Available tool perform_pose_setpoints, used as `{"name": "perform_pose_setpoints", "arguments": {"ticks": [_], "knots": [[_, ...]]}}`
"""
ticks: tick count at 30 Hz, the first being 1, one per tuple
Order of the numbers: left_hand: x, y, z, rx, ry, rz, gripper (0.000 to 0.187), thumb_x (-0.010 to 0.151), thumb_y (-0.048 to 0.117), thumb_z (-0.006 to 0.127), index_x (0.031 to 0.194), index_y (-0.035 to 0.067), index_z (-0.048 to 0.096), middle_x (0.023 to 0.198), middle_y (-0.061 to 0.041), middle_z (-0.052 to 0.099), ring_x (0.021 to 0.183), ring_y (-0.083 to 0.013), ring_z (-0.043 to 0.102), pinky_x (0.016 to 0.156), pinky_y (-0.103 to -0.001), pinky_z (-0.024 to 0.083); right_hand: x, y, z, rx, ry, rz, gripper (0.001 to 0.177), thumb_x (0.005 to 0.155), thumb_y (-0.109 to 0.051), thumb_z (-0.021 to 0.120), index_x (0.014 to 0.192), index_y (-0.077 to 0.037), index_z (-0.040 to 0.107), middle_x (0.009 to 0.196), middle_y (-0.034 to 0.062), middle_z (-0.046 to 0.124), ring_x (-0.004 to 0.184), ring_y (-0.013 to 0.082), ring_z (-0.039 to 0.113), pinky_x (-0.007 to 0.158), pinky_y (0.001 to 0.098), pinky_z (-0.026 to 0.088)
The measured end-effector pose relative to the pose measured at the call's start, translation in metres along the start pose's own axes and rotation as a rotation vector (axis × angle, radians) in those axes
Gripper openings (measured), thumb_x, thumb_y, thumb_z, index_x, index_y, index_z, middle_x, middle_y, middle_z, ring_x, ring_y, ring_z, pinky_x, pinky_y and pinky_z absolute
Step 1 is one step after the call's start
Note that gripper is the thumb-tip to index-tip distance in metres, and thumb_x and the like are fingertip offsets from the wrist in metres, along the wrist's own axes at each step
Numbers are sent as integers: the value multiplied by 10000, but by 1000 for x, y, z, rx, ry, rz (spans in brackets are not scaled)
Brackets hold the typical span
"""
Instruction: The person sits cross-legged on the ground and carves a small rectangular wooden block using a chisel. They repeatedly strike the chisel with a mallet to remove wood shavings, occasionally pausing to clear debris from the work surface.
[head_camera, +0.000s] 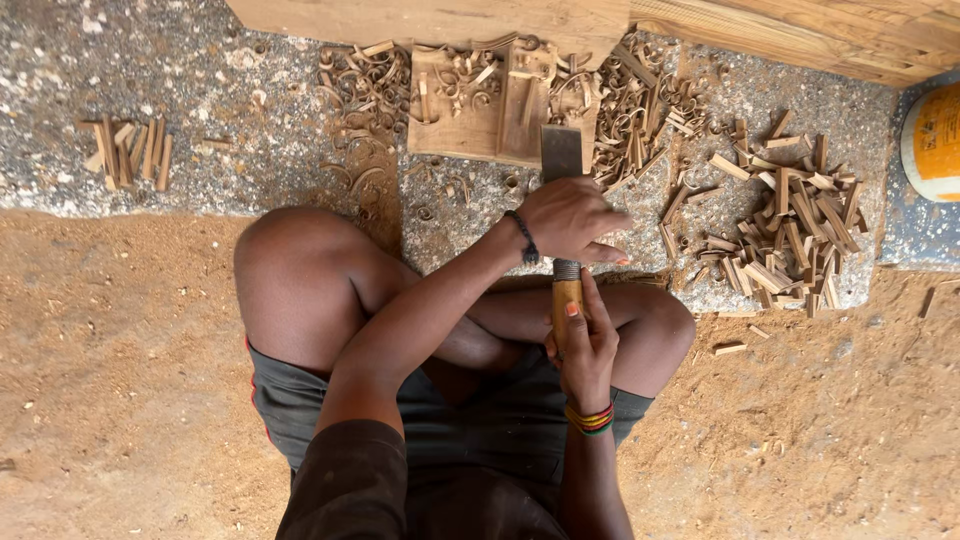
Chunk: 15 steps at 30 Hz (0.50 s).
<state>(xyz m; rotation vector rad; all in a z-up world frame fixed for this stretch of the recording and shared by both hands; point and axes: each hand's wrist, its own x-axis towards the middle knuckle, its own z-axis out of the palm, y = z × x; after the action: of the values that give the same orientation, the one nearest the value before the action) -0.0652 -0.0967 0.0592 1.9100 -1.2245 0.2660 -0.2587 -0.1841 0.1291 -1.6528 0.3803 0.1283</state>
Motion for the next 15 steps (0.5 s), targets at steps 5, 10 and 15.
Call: {"name": "perform_pose_setpoints", "arguments": {"ticks": [5, 10, 15], "knots": [[-5, -4, -1, 13, -196, -115, 590, 1005, 514, 628, 532, 166, 572, 427, -24, 527, 375, -196, 487, 561, -423, 499, -1, -3, 4, -10, -7, 31, 579, 1057, -223, 500, 1590, -34, 373, 808, 99, 660, 500, 78, 501, 417, 230, 392], [-6, -3, -9, -4, -149, -138, 537, 991, 465, 645, 554, 156, 595, 486, -47, 585, 424, -208, 573, 542, -437, 501, 1, -7, 6, -53, -16, 27, 566, 1051, -216, 487, 1583, -44, 392, 801, 93, 659, 503, 74, 508, 413, 228, 391], [-13, -7, -8, 6, -42, -100, 518, 978, 462, 642, 559, 160, 603, 479, -40, 586, 430, -203, 575, 521, -427, 488, 2, -2, 7, -50, -18, 40, 563, 1053, -210, 495, 1585, -52, 398, 798, 92, 649, 499, 72, 492, 410, 224, 374]]}}
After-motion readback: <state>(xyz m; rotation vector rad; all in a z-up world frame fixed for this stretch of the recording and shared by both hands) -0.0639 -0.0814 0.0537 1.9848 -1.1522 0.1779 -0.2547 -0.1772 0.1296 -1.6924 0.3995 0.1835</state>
